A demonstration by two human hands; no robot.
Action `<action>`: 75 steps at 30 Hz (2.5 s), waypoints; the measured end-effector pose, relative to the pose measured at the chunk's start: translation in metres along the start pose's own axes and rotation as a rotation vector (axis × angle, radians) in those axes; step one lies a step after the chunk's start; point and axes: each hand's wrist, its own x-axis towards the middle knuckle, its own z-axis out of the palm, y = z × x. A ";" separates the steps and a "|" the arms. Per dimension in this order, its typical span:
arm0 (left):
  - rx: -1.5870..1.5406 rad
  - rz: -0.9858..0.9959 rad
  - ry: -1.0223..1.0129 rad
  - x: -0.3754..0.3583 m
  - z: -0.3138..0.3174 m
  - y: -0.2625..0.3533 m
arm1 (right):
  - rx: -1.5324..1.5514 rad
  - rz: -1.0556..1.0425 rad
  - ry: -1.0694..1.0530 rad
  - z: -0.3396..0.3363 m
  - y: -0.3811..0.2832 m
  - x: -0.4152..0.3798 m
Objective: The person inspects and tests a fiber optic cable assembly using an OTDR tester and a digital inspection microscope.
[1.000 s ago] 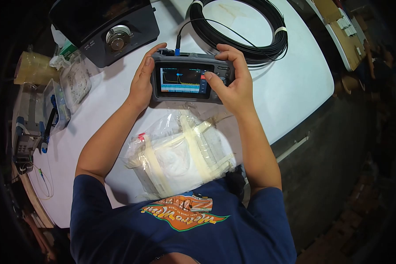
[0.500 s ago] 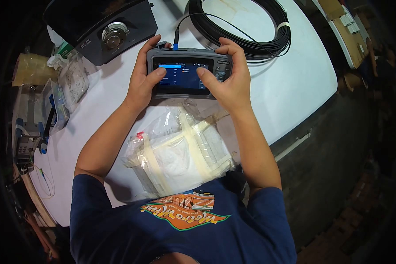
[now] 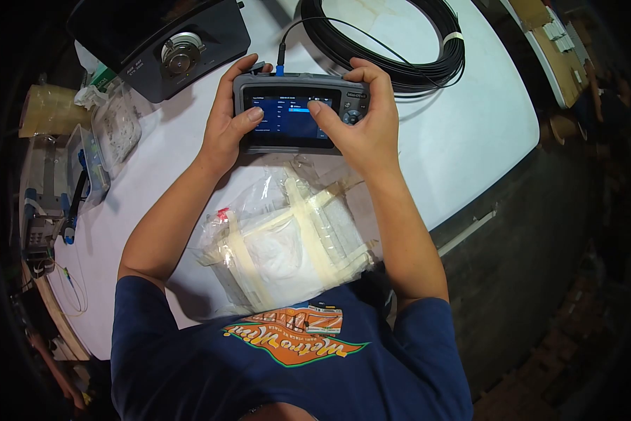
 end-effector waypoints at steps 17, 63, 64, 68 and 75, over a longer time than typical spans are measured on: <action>0.012 -0.006 -0.003 0.000 0.000 0.000 | 0.140 -0.005 -0.047 -0.003 0.004 0.000; 0.237 -0.178 0.124 0.009 -0.030 -0.006 | 0.450 0.278 -0.016 -0.004 0.011 -0.006; 0.276 -0.191 0.131 0.008 -0.029 -0.003 | 0.449 0.279 -0.016 -0.005 0.011 -0.007; 0.407 -0.068 0.163 0.008 -0.029 -0.007 | 0.314 0.251 0.002 -0.005 0.011 -0.009; 0.527 0.050 0.166 0.009 -0.031 -0.007 | 0.333 0.257 0.044 -0.006 0.009 -0.009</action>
